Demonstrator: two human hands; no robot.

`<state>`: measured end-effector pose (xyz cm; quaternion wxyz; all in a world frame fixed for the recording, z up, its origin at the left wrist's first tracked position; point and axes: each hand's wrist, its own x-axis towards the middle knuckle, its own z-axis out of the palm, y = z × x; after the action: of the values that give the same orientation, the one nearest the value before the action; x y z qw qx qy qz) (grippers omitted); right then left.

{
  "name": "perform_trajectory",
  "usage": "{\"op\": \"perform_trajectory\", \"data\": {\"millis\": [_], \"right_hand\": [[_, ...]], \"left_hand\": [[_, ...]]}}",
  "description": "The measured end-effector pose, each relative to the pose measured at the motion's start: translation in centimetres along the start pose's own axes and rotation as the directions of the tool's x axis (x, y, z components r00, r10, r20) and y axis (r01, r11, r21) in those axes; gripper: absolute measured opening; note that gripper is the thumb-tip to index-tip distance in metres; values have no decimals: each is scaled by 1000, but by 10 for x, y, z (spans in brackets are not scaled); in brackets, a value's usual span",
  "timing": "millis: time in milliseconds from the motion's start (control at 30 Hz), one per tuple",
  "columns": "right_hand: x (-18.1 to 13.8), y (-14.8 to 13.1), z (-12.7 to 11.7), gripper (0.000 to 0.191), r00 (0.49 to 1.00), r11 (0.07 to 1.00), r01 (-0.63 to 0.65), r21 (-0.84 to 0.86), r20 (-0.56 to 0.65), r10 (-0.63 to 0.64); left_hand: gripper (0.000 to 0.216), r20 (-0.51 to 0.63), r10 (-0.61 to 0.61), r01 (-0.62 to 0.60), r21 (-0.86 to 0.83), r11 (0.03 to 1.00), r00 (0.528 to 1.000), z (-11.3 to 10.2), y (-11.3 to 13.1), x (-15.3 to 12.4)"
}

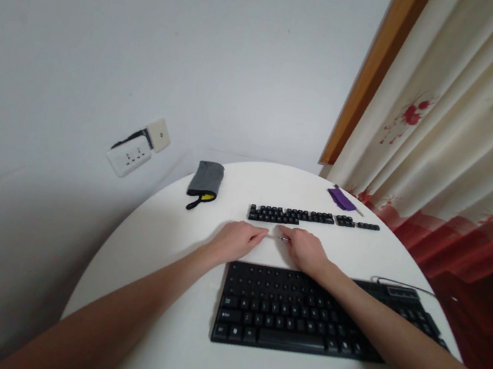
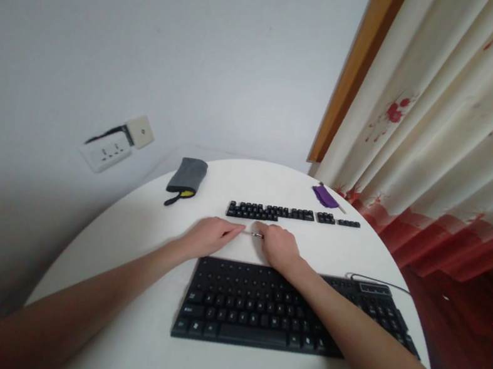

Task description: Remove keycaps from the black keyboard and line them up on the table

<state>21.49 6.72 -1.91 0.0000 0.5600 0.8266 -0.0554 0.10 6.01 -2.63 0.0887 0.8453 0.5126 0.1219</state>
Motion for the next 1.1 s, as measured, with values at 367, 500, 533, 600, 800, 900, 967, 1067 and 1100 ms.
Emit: {"op": "perform_trajectory", "data": {"millis": [367,500,533,600,800,900,967,1067,1100], "right_hand": [[2,-3,-3,48,1000,1000,-5,26,-5,5],[3,-4,-2,46,1000,1000,-8,21,-16,9],[3,-5,-2,46,1000,1000,-11,25,-17,11],[2,-5,-4,45,1000,999,-11,52,-21,12],[-19,11,-29,34,975,905,92,415,-220,1],[-38,30,-43,43,943,794,80,602,-305,136],[-51,44,-49,47,908,723,73,687,-346,237],[-70,62,-54,52,835,697,61,715,-419,357],[-75,66,-55,53,811,709,44,704,-439,386]], "left_hand": [[48,-21,6,-7,-45,999,1000,3,-4,1],[45,-23,10,-11,-59,998,1000,3,-4,1],[45,-22,9,-11,-59,998,1000,4,-4,1],[45,-16,3,-4,-61,998,1000,4,-4,1],[43,-24,-12,8,-164,986,1000,3,-6,0],[43,-24,-21,16,-187,982,999,3,-7,0],[44,-30,-23,16,-197,980,999,3,-7,0],[43,-39,-33,24,-219,975,999,3,-7,0],[42,-42,-38,27,-228,973,998,3,-7,0]]}}
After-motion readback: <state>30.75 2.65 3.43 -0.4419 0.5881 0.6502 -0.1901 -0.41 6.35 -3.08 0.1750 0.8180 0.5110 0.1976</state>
